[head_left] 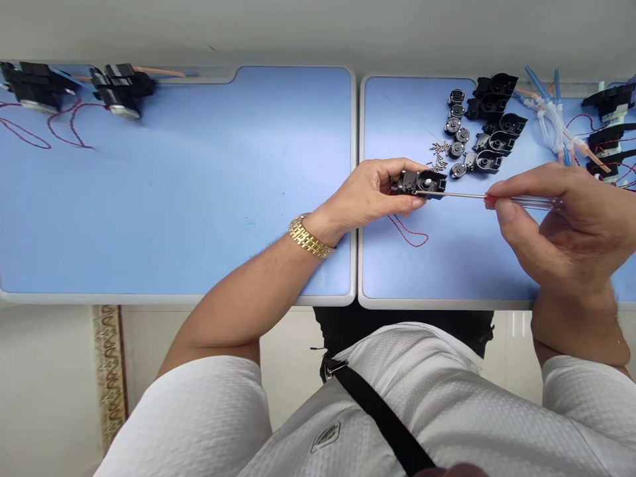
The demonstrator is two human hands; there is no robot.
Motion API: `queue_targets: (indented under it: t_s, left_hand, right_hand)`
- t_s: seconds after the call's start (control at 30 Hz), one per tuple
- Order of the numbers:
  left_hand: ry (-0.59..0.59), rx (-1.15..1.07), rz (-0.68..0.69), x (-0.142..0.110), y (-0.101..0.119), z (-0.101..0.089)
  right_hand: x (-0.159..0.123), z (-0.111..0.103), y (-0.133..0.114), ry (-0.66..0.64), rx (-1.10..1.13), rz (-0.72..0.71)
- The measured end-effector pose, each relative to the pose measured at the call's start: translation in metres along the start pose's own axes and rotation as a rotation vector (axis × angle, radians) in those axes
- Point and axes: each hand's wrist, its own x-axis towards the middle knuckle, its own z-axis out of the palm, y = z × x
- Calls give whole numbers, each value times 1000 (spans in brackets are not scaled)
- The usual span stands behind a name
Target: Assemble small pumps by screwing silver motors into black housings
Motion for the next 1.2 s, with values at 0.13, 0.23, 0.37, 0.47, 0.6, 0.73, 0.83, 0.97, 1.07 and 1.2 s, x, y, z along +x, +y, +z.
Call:
queue_targets:
  t_s: [0.13, 0.23, 0.37, 0.47, 0.6, 0.73, 0.83, 0.97, 1.07, 1.2]
  left_hand:
    - [8, 2, 0, 0, 0, 1]
    - [23, 10, 11, 0, -1, 2]
    - [48, 42, 39, 0, -6, 4]
    - [48, 59, 51, 0, -9, 4]
    - [40, 79, 47, 0, -9, 5]
    - [45, 90, 51, 0, -7, 6]
    - [48, 90, 48, 0, -7, 6]
    - [47, 83, 53, 0, -9, 6]
    - [31, 95, 55, -1, -9, 7]
    - [23, 157, 73, -3, -7, 11]
  right_hand:
    - [-1, 0, 1, 1, -8, -9]
    - [-1, -2, 1, -38, -28, 2]
    - [2, -5, -2, -61, -76, -41]
    - [5, -6, -4, -71, -123, -96]
    - [7, -11, -4, -122, -144, -133]
    - [7, -13, -1, -115, -151, -158]
    - [7, -12, 2, -82, -143, -193]
    - [6, -14, 1, -126, -180, -161]
    - [7, -15, -2, -141, -209, -160]
    - [9, -17, -3, -134, -194, -163]
